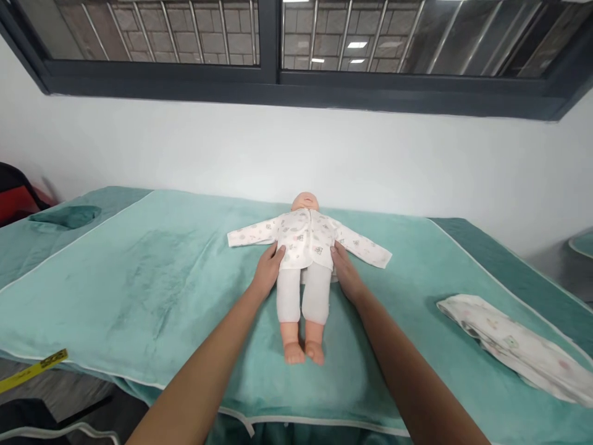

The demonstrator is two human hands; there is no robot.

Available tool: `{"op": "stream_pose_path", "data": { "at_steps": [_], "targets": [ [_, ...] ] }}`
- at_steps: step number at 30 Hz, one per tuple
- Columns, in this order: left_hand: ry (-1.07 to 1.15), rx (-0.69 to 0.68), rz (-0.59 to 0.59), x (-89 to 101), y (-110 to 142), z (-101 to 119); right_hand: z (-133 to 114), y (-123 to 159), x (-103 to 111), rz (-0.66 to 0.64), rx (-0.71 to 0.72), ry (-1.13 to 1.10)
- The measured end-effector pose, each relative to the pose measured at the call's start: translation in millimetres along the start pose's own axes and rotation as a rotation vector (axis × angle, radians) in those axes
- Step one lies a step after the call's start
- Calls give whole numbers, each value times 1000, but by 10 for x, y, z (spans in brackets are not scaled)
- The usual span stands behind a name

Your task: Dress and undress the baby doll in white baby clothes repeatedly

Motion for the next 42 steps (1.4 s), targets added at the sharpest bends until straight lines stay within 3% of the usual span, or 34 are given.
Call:
{"op": "stream_pose_path", "data": {
  "at_steps": [4,13,18,21,23,27,29,35,42],
  "targets": [
    [63,36,180,4,-42,-169,74,-65,74,181,-70,-26],
    [406,109,220,169,-3,-240,203,103,282,288,-128,67],
    [622,145,252,291,1,-251,201,202,510,496,-137,82],
    [498,114,264,355,88,-223,122,254,533,579,-65,143],
    [328,64,244,392,160,-171,46,295,478,563,12,162],
    [1,-14,32,384,307,-57,-115,438,223,296,280,253],
    [-96,-44,-50,381,389,-12,-112,539,125,169,343,296],
    [-307,-135,-176,379,619,136,28,712,143,161,250,366],
    [-441,-202,-225,409,782,242,74,939,287,291,175,311]
  ]
}}
Point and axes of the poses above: each hand's wrist, its own y-axis away from the middle knuckle, its own x-axis out of the back of the hand, z = x × y, the point moved 5 cm from there along -y, towards the middle knuckle, and after that the axes turned 10 degrees about -x, right-handed, at the moved point
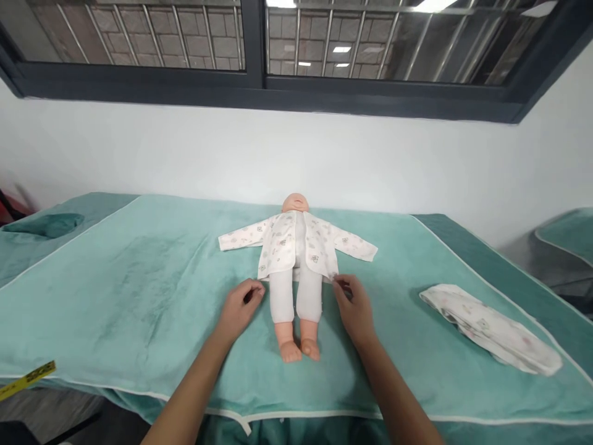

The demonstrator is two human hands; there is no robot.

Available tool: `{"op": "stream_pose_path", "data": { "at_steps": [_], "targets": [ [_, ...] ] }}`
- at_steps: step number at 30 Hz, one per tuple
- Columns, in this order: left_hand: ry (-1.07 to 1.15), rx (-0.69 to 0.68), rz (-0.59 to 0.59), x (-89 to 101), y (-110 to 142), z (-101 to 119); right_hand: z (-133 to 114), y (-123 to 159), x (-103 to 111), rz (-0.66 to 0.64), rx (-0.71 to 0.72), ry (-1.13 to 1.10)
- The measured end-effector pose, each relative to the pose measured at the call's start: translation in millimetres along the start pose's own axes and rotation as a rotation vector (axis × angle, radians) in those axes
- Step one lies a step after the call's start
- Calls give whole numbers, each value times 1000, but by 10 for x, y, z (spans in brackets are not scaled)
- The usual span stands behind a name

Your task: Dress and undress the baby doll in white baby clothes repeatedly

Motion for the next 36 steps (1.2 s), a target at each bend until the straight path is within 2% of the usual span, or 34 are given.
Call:
{"op": "stream_pose_path", "data": {
  "at_steps": [3,6,7,10,12,14,15,17,18,20,22,25,27,28,29,30,32,34,36],
  "targets": [
    [-28,-2,-42,-5,40,-1,126,90,290,51,58,178],
    [-29,-7,-40,-6,48,22,263,120,808,154,228,547],
    [-29,-7,-20,-2,46,39,332,112,1025,201,242,680],
    [-20,-7,31,-9,47,122,592,49,1730,329,100,950],
    [11,-15,39,-43,65,193,763,-17,2083,263,-77,996],
    [44,-16,34,-96,97,250,829,-77,2262,156,-238,938],
    [51,-5,29,-127,115,268,805,-99,2278,108,-311,858],
    [53,30,31,-179,143,298,642,-115,2160,32,-443,593],
    [52,41,43,-193,149,327,507,-107,2025,-8,-486,406],
    [60,36,68,-195,140,444,202,-52,1644,-107,-601,-10],
    [109,19,54,-181,121,644,-179,5,1189,-236,-590,-334],
    [319,49,-99,-194,133,1003,-701,57,601,-365,-471,-515],
    [499,91,-254,-241,186,1193,-938,75,309,-400,-457,-623],
    [554,105,-281,-245,208,1245,-1037,85,189,-431,-452,-661],
    [575,113,-252,-226,214,1258,-1124,93,93,-461,-436,-676],
    [562,117,-172,-182,207,1234,-1202,100,21,-490,-405,-668],
    [495,133,59,-38,171,1123,-1309,102,-45,-512,-318,-585],
    [503,177,263,129,129,999,-1327,79,-27,-482,-258,-485],
    [586,210,415,315,77,929,-1256,28,50,-422,-234,-381]
  ]
}}
Point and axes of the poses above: each hand's wrist, its own y-axis away from the middle knuckle, its own x-axis out of the back of the hand, z = x × y, the point moved 5 cm from there along -y, towards the middle knuckle, and after that the axes turned 10 degrees about -x, right-handed, at the moved point
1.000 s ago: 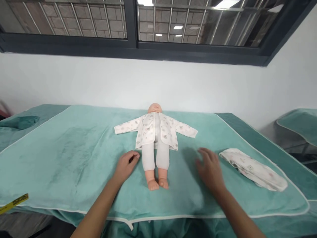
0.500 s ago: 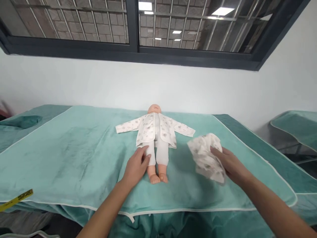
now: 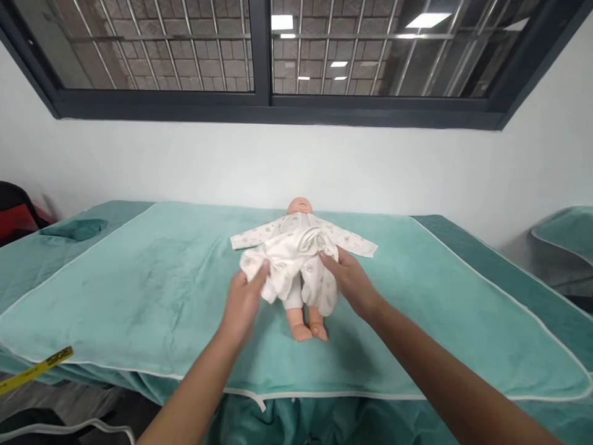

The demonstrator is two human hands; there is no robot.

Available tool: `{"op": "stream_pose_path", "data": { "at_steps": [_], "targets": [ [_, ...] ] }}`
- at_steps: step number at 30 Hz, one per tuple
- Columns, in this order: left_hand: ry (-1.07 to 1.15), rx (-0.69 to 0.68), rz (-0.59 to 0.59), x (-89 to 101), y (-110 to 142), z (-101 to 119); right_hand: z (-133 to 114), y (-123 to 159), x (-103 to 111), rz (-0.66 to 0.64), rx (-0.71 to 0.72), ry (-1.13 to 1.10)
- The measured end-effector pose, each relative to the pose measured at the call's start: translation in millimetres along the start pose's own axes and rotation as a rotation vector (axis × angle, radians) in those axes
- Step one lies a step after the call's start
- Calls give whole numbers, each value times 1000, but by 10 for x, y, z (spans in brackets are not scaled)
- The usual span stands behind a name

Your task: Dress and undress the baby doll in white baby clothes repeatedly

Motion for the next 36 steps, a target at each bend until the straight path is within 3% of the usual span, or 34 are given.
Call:
{"op": "stream_pose_path", "data": {
  "at_steps": [2,5,8,10,13,15,17,20,24,26,28,30,33,36],
  "targets": [
    [73,-16,89,119,-116,129,54,-23,145,48,15,151],
    [52,12,77,179,-244,347,104,-12,320,84,99,475],
    [51,104,-18,83,-310,503,-65,153,349,196,393,734],
    [104,141,-106,-58,-328,599,-281,354,227,227,663,867],
    [170,176,-249,-308,-321,751,-595,653,-93,92,1040,1060],
    [185,190,-297,-431,-313,842,-753,746,-254,1,1193,1170],
    [187,181,-299,-496,-328,916,-892,722,-314,-2,1254,1237],
    [126,107,-242,-484,-402,989,-1092,553,-274,31,1228,1214],
    [-111,-210,8,-321,-470,1198,-1380,270,-143,-38,974,883],
    [-165,-302,-104,-389,-415,1303,-1502,160,-99,-64,798,694],
    [-184,-305,-310,-516,-309,1364,-1586,92,-85,-78,630,545],
    [-225,-302,-423,-591,-200,1415,-1659,78,-84,-67,532,427],
    [-294,-306,-469,-602,-119,1478,-1765,133,-61,-22,522,327],
    [-216,-356,-356,-499,-167,1583,-1833,237,-6,-84,530,316]
  ]
}}
Point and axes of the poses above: each hand's wrist, its own y-axis away from the middle knuckle, its own x-axis out of the back of the hand, z = x × y, the point moved 5 cm from there along -y, towards the middle knuckle, and after that the axes turned 10 degrees about -x, right-handed, at the moved point
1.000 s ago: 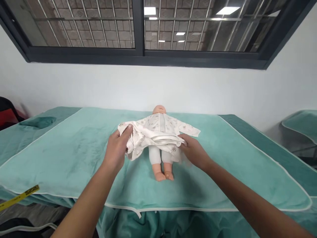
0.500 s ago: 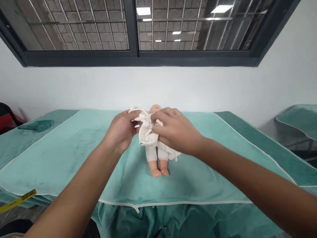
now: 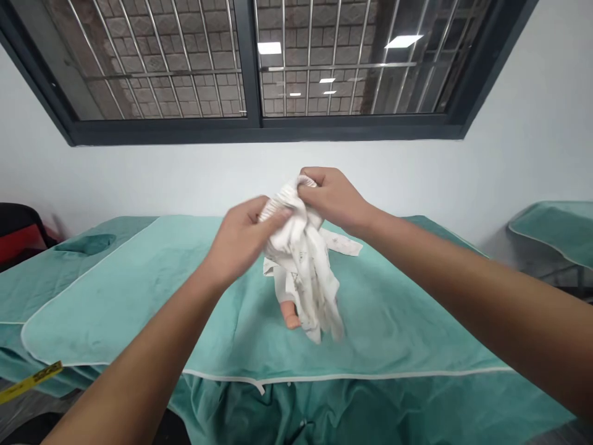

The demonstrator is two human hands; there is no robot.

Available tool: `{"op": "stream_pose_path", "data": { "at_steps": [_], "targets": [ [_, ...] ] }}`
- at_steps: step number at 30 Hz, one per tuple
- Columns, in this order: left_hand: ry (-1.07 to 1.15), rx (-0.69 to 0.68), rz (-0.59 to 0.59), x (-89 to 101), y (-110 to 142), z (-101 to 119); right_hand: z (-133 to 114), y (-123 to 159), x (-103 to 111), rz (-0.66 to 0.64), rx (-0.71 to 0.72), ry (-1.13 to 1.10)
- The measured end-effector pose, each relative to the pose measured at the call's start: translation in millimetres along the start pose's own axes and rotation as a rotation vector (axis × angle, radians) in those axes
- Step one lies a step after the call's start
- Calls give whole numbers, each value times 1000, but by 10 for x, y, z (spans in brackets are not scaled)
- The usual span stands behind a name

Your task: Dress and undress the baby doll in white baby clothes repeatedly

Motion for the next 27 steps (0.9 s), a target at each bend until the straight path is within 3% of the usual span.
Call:
{"op": "stream_pose_path", "data": {
  "at_steps": [3,6,10,15,20,24,27],
  "targets": [
    [124,-69,217,193,-49,46,-52,119,31,-242,-31,57],
    [220,-15,241,244,-47,37,-70,252,20,-467,-69,134],
    [258,138,111,178,45,21,-102,297,58,-384,-12,76],
    [321,77,75,170,87,161,-84,304,148,-272,-16,62],
    [207,65,-13,21,38,242,-157,330,30,-448,-49,-37],
    [165,74,-73,-33,10,154,-193,304,-148,-596,-64,-91],
    [227,192,-253,-16,43,-13,-141,173,-100,-509,-15,-183]
  ]
}}
Point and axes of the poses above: each hand's wrist, its own y-axis away from the middle knuckle, its own x-axis out of the back of the hand, z = x × y, the point moved 5 cm from there along -y, towards the middle knuckle, and after that the axes turned 10 degrees about -x, right-handed, at the moved point
